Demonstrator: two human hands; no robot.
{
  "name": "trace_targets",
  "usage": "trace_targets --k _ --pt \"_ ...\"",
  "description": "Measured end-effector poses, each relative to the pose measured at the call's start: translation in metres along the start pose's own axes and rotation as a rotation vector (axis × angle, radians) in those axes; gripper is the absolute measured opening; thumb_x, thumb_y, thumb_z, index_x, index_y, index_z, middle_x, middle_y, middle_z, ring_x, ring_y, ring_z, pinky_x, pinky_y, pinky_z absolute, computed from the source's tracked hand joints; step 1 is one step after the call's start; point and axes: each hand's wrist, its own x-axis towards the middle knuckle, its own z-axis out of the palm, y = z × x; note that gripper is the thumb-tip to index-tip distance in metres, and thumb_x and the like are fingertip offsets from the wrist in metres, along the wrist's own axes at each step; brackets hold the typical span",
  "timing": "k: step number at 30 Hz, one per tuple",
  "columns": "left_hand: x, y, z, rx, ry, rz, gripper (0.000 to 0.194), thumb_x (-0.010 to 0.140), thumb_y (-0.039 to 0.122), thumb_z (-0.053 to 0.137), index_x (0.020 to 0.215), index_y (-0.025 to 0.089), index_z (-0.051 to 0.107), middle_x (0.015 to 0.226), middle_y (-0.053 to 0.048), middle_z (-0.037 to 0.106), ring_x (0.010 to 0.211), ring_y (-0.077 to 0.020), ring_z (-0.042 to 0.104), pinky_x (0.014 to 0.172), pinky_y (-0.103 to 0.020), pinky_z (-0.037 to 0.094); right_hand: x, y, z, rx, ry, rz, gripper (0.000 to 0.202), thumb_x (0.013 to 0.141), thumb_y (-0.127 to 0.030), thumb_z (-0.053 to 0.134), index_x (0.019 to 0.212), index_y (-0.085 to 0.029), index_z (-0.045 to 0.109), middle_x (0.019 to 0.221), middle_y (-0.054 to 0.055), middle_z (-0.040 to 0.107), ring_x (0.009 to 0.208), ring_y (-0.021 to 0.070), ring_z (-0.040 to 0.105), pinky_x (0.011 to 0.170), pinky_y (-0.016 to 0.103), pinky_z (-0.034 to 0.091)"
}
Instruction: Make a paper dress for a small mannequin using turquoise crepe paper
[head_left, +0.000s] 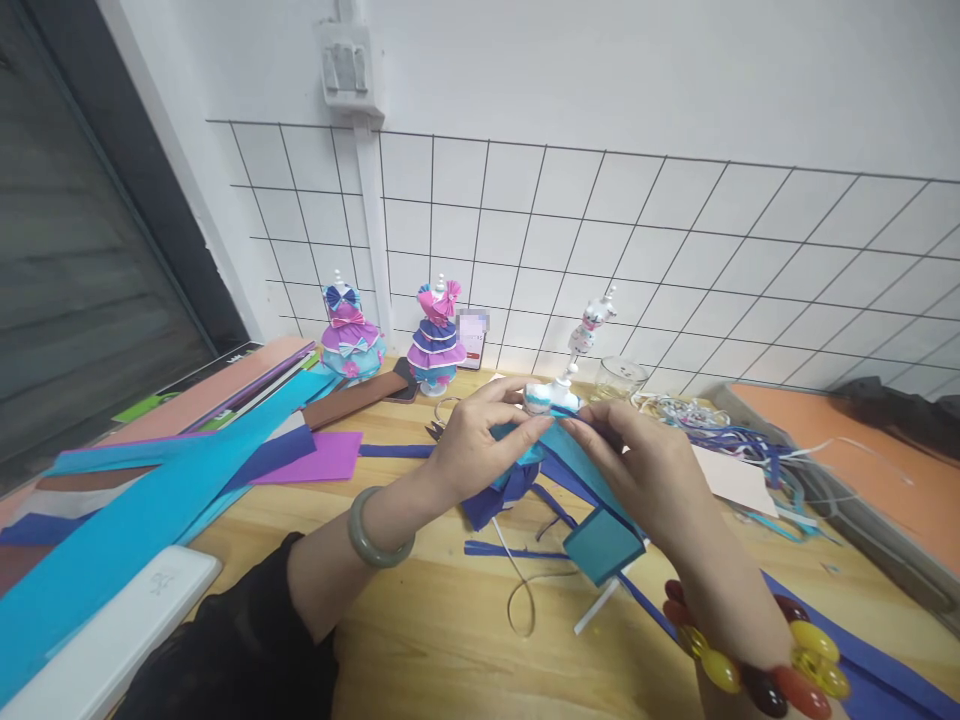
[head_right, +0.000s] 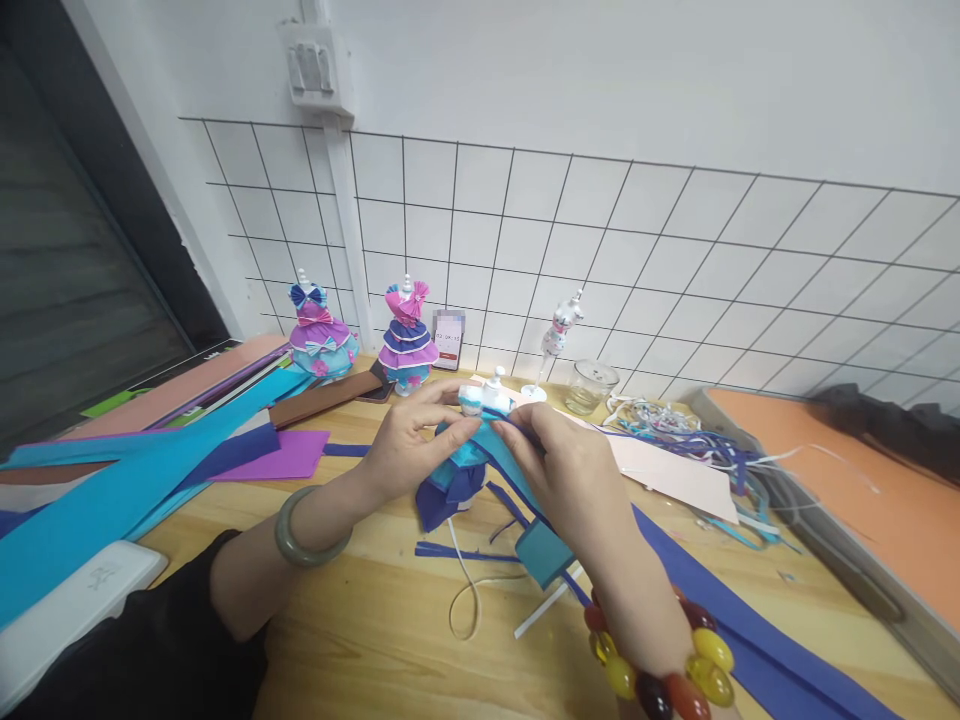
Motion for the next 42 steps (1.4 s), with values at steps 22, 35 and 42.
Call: trace_targets --k 22,35,42 --pt "0.004 0.001 -0.006 0.155 0.156 -0.027 0.021 0.083 0.021 0.062 0.065 0.018 0.053 0.094 -0.006 0.070 0.096 -0.0175 0.065 0.085 -0.033 0.050 -0.009 -0.021 -0.009 0.080 0.093 0.040 0.013 0.088 -0.028 0.061 0.083 -0.021 0.072 0.067 -0.002 0.072 0.052 0.0114 0.062 0.049 0.023 0.044" --pt "0.000 0.000 -0.003 -0.020 0.078 -0.192 0.018 0.083 0.029 0.063 0.082 0.021 0.047 0.102 -0.005 0.069 0.101 -0.0182 0.066 0.091 -0.037 0.052 0.000 -0.006 -0.005 0.169 0.049 0.078 0.014 0.087 -0.030 0.061 0.080 -0.021 0.069 0.073 0.001 0.072 0.064 0.0144 0.063 0.055 0.025 0.046" --pt "0.001 0.004 -0.003 -0.061 0.057 -0.184 0.018 0.082 0.027 0.063 0.084 0.021 0.046 0.104 -0.006 0.068 0.100 -0.0170 0.066 0.093 -0.036 0.052 0.001 -0.003 -0.005 0.176 0.035 -0.008 0.014 0.090 -0.029 0.057 0.080 -0.021 0.065 0.076 0.002 0.065 0.069 0.0154 0.059 0.061 0.028 0.046"
